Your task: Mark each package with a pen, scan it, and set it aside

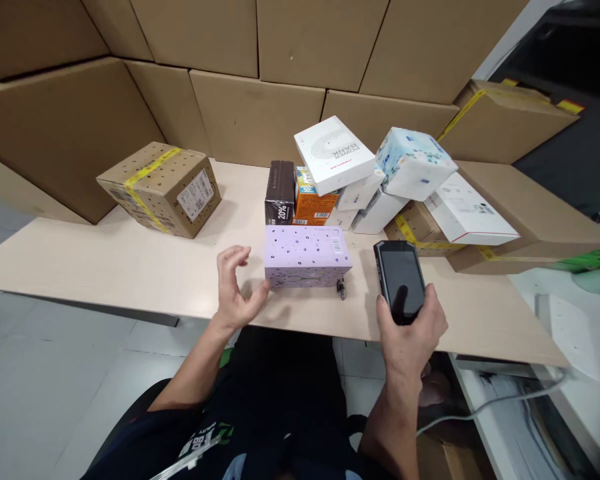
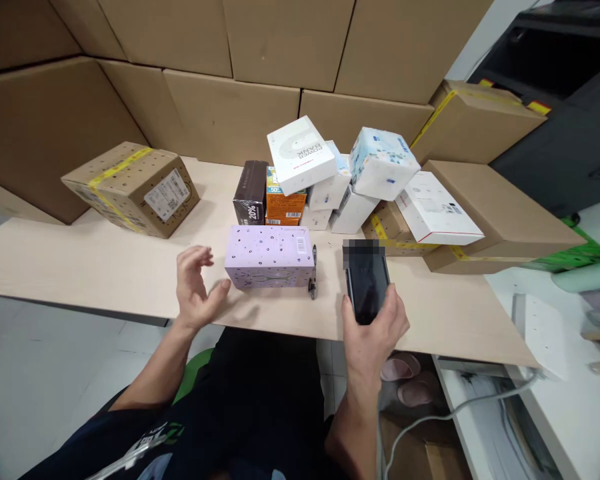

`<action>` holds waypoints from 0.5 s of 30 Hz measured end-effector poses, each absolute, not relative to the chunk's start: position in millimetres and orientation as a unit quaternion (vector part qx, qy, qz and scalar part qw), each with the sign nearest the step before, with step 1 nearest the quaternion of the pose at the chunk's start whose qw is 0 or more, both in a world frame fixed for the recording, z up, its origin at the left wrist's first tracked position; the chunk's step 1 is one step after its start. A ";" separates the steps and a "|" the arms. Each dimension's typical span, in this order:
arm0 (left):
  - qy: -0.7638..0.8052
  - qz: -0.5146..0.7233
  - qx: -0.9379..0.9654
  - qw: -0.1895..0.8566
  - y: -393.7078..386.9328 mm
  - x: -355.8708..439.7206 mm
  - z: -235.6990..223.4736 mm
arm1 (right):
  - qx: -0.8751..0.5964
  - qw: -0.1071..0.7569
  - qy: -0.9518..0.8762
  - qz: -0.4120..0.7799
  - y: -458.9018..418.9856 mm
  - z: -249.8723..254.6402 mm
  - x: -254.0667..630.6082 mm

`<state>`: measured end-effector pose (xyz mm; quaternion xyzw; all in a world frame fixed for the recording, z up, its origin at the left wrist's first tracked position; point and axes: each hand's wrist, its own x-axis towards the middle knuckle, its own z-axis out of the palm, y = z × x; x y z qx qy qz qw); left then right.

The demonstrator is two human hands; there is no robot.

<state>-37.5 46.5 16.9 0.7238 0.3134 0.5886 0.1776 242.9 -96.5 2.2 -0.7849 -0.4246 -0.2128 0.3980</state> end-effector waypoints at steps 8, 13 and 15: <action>0.320 0.289 0.832 0.348 74.0 -48.0 53.7 | -0.825 0.341 -0.416 -0.172 -98.0 -16.2 266.3; 0.301 0.340 0.795 0.401 67.3 -44.1 55.9 | -0.842 0.328 -0.402 -0.147 -97.8 -18.3 264.9; 0.322 0.340 0.794 0.387 59.8 -58.1 58.0 | -0.849 0.314 -0.402 -0.138 -99.8 -17.9 265.2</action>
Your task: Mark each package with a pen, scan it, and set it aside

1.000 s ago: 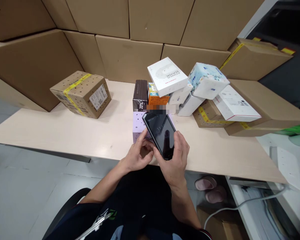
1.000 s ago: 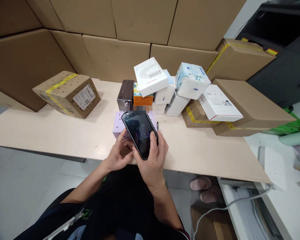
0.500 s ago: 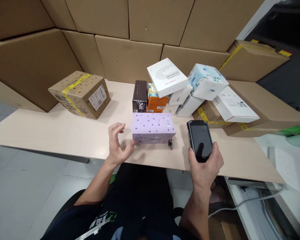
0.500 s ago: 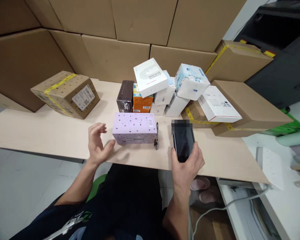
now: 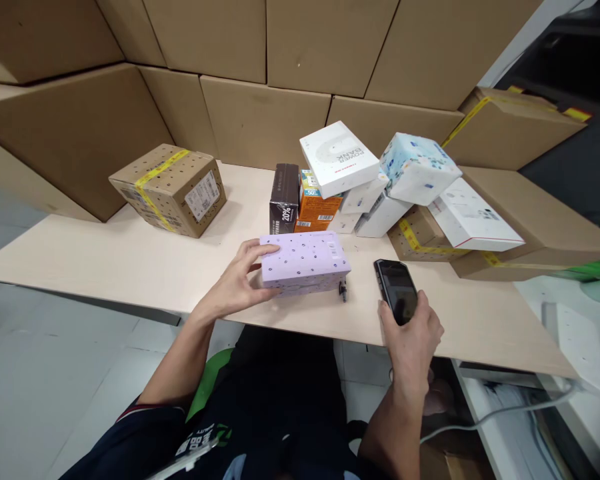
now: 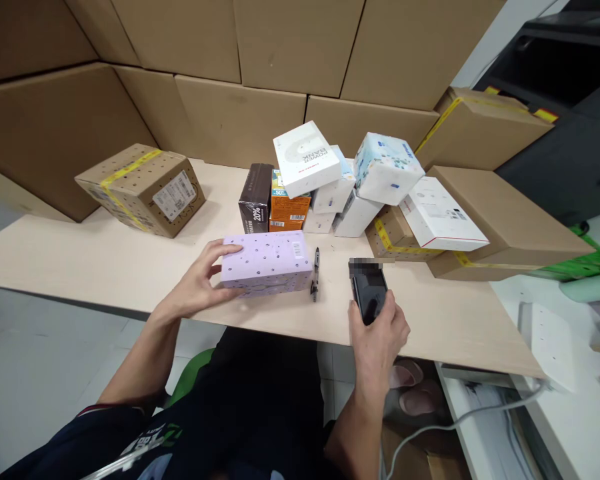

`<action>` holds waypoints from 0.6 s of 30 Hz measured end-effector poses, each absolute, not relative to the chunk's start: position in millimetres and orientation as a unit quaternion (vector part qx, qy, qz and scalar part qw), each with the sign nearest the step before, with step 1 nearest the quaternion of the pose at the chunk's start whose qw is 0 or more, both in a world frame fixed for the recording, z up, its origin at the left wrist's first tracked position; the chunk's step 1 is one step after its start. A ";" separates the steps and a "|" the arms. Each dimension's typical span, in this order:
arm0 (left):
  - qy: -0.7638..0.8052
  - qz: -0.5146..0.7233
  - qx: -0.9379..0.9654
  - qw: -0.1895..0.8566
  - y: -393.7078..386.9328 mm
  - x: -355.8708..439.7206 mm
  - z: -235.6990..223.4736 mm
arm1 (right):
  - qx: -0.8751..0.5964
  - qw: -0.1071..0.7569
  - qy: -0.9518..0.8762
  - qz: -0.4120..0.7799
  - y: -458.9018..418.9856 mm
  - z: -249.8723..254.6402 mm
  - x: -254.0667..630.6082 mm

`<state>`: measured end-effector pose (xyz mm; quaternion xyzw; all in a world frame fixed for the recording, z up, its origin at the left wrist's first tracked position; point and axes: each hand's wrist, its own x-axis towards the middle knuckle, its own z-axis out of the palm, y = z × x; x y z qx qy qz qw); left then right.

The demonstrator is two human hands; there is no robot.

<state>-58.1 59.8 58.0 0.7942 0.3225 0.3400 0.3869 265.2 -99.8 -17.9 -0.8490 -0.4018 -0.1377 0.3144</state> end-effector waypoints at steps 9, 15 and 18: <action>0.556 0.404 0.709 0.157 18.4 -161.5 72.6 | -0.851 0.294 -0.416 -0.130 -102.3 -16.0 264.7; 0.615 0.394 0.669 0.138 74.2 -118.0 62.4 | -0.846 0.300 -0.420 -0.132 -100.1 -15.4 261.7; 0.577 0.415 0.688 0.147 114.6 -90.8 53.4 | -0.841 0.303 -0.425 -0.141 -100.6 -16.4 262.0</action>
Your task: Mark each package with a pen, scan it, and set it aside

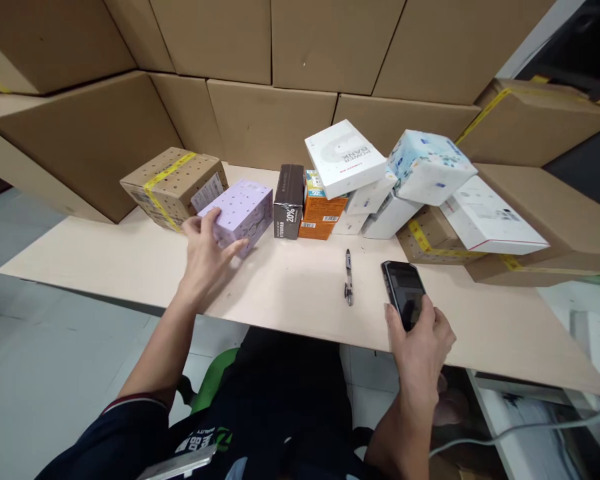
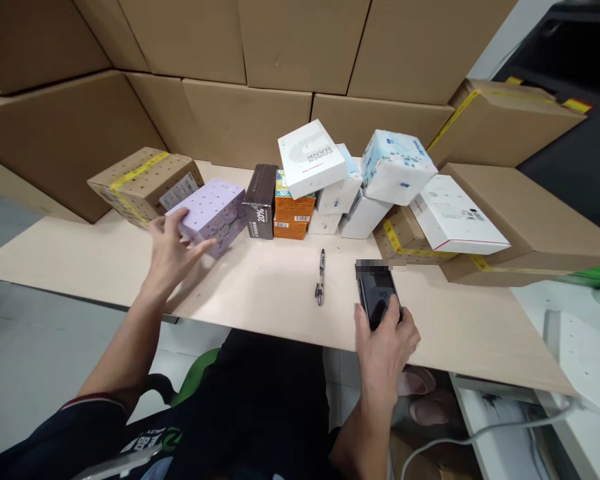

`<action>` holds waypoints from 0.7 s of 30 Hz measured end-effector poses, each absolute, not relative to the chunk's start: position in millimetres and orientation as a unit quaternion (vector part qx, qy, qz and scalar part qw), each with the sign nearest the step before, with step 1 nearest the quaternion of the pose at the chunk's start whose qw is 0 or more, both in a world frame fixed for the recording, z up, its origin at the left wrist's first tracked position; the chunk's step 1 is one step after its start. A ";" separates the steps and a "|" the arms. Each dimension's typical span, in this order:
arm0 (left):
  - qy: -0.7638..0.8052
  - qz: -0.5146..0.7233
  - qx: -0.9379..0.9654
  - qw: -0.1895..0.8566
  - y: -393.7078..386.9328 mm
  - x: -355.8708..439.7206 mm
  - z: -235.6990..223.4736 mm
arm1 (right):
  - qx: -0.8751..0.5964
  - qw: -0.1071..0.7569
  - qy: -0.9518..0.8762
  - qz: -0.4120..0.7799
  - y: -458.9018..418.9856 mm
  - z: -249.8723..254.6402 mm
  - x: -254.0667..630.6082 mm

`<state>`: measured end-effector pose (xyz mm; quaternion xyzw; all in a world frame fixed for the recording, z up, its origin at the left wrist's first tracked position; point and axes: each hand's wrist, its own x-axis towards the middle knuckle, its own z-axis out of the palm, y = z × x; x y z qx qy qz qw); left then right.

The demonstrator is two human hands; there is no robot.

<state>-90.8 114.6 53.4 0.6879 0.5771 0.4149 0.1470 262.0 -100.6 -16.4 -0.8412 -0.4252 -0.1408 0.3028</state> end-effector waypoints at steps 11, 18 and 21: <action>0.672 0.411 0.613 -0.063 155.4 -154.7 105.6 | -0.843 0.295 -0.424 -0.149 -100.3 -18.9 261.7; 0.643 0.343 0.680 0.078 202.2 -205.7 99.1 | -0.850 0.283 -0.418 -0.152 -98.3 -19.3 261.5; 0.636 0.338 0.691 0.060 207.7 -208.2 94.4 | -0.851 0.288 -0.412 -0.154 -97.8 -19.5 260.8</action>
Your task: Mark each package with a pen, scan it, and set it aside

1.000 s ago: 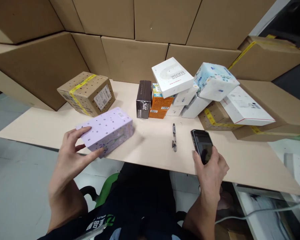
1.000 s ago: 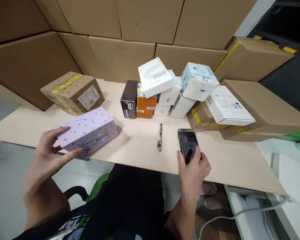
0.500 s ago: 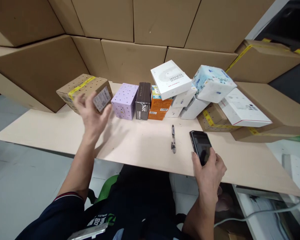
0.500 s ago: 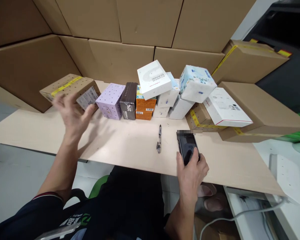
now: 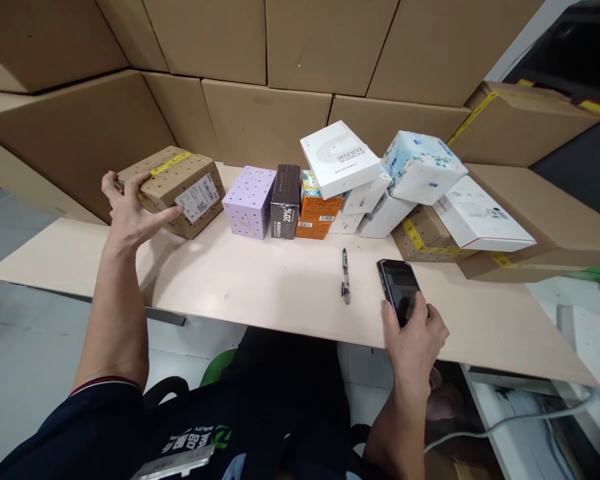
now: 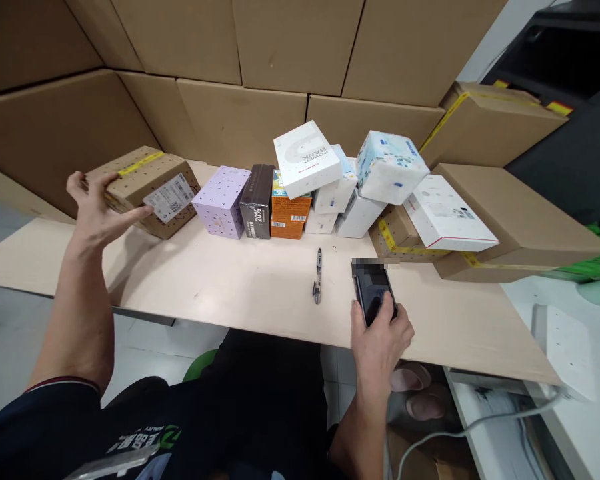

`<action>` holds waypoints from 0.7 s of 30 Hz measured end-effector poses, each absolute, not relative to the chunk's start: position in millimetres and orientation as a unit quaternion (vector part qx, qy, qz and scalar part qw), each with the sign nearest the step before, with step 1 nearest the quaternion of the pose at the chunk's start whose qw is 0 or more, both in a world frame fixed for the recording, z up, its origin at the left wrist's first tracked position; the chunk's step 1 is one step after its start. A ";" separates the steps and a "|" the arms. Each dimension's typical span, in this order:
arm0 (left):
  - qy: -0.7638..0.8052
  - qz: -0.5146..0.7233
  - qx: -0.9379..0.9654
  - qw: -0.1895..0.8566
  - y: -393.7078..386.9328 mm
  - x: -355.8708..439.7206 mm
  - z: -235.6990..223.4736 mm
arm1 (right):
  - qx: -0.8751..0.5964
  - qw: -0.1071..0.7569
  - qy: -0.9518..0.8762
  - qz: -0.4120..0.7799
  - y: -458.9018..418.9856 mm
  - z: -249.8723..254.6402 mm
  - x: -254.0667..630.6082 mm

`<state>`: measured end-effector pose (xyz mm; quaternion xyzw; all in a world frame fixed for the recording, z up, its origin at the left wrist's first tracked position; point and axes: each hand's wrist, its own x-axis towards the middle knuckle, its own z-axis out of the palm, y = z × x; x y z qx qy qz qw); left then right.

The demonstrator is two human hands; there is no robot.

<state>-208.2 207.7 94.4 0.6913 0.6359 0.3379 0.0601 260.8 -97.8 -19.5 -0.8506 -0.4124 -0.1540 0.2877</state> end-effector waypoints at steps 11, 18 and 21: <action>0.515 0.484 0.703 -0.082 125.5 -271.2 46.9 | -0.819 0.332 -0.421 -0.205 -98.8 -24.6 263.7; 0.340 0.464 0.817 -0.038 43.5 -225.2 50.2 | -0.664 0.555 -0.495 -0.082 -87.8 11.6 210.6; 0.281 0.412 0.865 0.063 36.0 -180.7 61.5 | -0.585 0.573 -0.558 0.132 -78.3 25.1 179.2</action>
